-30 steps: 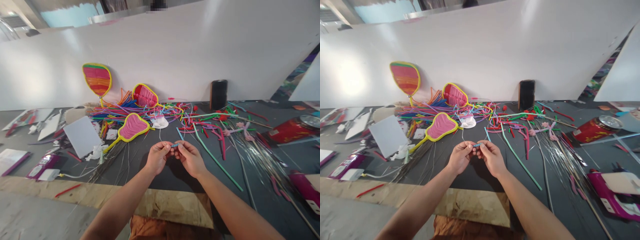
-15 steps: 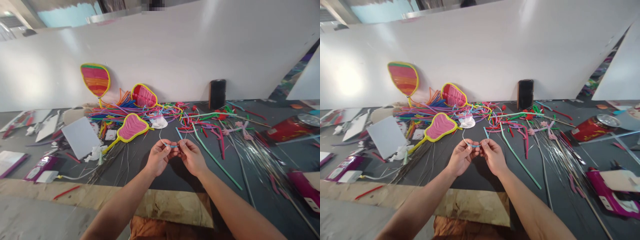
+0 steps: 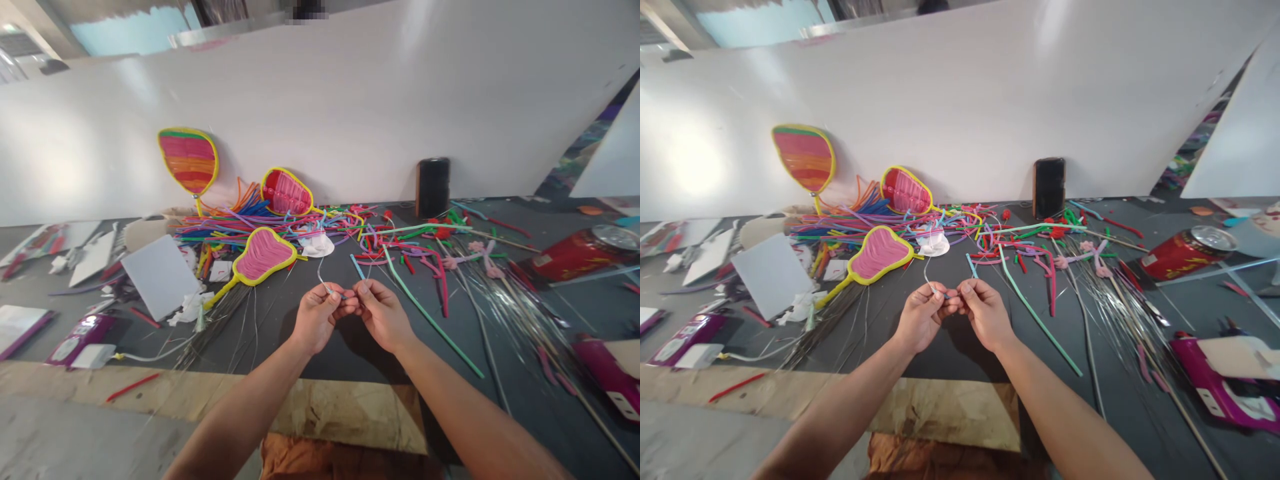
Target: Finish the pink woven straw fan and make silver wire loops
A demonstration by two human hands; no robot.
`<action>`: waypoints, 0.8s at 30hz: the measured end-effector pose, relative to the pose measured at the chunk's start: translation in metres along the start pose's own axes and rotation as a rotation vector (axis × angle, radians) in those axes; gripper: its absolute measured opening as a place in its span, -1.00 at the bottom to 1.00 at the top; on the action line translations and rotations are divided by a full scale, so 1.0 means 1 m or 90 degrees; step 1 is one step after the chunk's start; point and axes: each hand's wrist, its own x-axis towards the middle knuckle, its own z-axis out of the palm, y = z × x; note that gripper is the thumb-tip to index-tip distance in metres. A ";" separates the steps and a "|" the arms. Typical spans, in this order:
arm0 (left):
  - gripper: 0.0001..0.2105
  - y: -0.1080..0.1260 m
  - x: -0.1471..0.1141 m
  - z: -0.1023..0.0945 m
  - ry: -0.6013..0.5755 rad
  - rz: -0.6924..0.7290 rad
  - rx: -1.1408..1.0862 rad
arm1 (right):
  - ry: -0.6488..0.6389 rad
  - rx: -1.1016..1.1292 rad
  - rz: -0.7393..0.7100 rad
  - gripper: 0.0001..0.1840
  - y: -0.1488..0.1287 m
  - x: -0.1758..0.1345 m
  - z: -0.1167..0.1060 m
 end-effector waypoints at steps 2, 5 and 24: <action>-0.77 0.000 0.000 0.000 -0.001 0.001 0.008 | 0.000 0.005 0.000 -0.76 0.000 0.000 0.001; -0.77 0.000 0.000 0.000 -0.001 0.007 0.008 | 0.006 0.012 0.003 -0.77 -0.001 0.000 0.001; -0.77 -0.010 -0.007 0.007 -0.015 -0.039 0.005 | 0.068 0.096 0.056 -0.74 -0.023 0.007 -0.009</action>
